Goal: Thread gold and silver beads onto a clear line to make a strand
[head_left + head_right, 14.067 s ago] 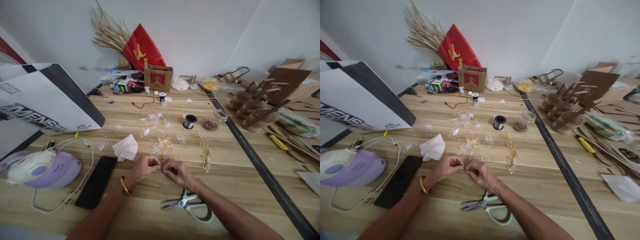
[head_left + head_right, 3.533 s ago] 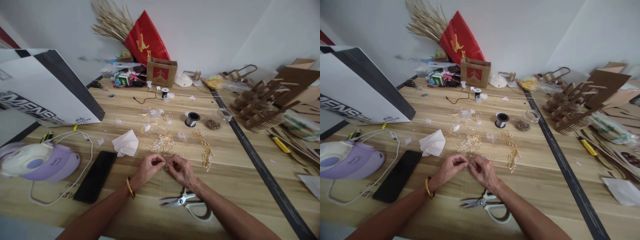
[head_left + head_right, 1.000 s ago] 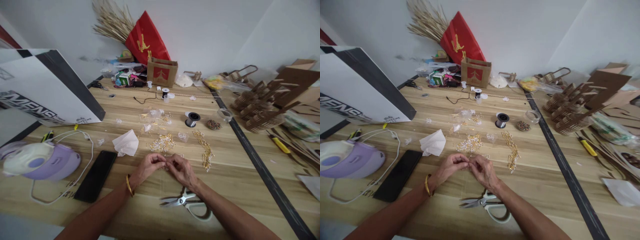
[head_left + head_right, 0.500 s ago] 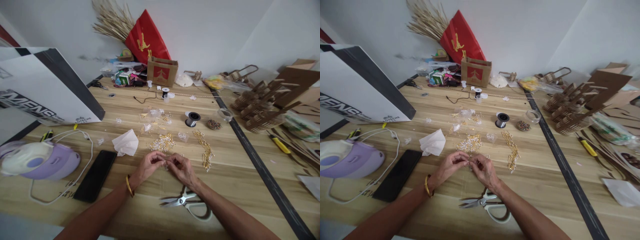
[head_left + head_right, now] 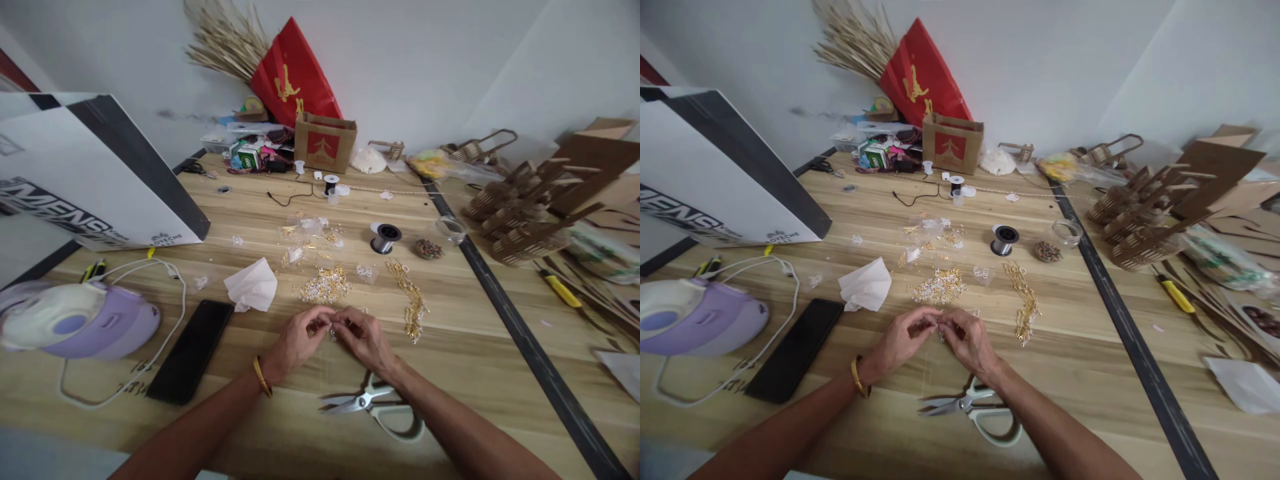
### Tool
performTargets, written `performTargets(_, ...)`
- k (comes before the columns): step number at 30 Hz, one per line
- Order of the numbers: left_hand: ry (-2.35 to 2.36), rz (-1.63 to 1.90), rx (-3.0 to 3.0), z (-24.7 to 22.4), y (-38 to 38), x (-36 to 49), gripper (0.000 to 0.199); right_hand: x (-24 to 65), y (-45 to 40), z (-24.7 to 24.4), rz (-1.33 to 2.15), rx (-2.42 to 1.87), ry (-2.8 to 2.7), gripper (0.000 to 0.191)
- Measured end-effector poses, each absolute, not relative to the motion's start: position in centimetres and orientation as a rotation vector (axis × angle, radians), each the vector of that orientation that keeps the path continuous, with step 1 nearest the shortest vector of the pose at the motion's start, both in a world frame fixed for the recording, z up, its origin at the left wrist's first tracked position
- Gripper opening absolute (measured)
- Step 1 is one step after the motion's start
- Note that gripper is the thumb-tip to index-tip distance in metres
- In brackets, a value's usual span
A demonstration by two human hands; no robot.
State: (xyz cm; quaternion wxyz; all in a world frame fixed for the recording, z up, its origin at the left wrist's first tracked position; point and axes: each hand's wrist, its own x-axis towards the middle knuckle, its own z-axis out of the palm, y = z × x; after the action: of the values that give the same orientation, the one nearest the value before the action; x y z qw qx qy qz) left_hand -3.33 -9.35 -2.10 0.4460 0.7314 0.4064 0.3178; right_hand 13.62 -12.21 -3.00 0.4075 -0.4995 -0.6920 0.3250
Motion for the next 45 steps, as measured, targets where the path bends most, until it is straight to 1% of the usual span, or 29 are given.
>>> performTargets(6, 1.017, 0.775, 1.845, -2.0, -9.4, -3.3, 0.024, 13.6, -12.2, -3.1, 0.765, -1.248, -1.783, 0.012)
performTargets(16, 1.013, 0.750, 1.816, -2.5, -9.2, -3.3, 0.024, 13.5, -12.3, -3.2, 0.818, -1.277, -1.782, 0.013)
performTargets(22, 1.003, 0.740, 1.779, -2.3, -9.2, -3.3, 0.032, 13.5, -12.3, -3.4, 0.806, -1.245, -1.777, 0.015)
performTargets(27, 0.985, 0.758, 1.763, -2.9, -9.1, -3.4, 0.033, 13.5, -12.4, -3.7, 0.830, -1.235, -1.794, 0.013)
performTargets(45, 1.020, 0.765, 1.735, -1.8, -8.9, -3.2, 0.029, 13.6, -12.0, -3.1, 0.921, -1.231, -1.758, 0.014)
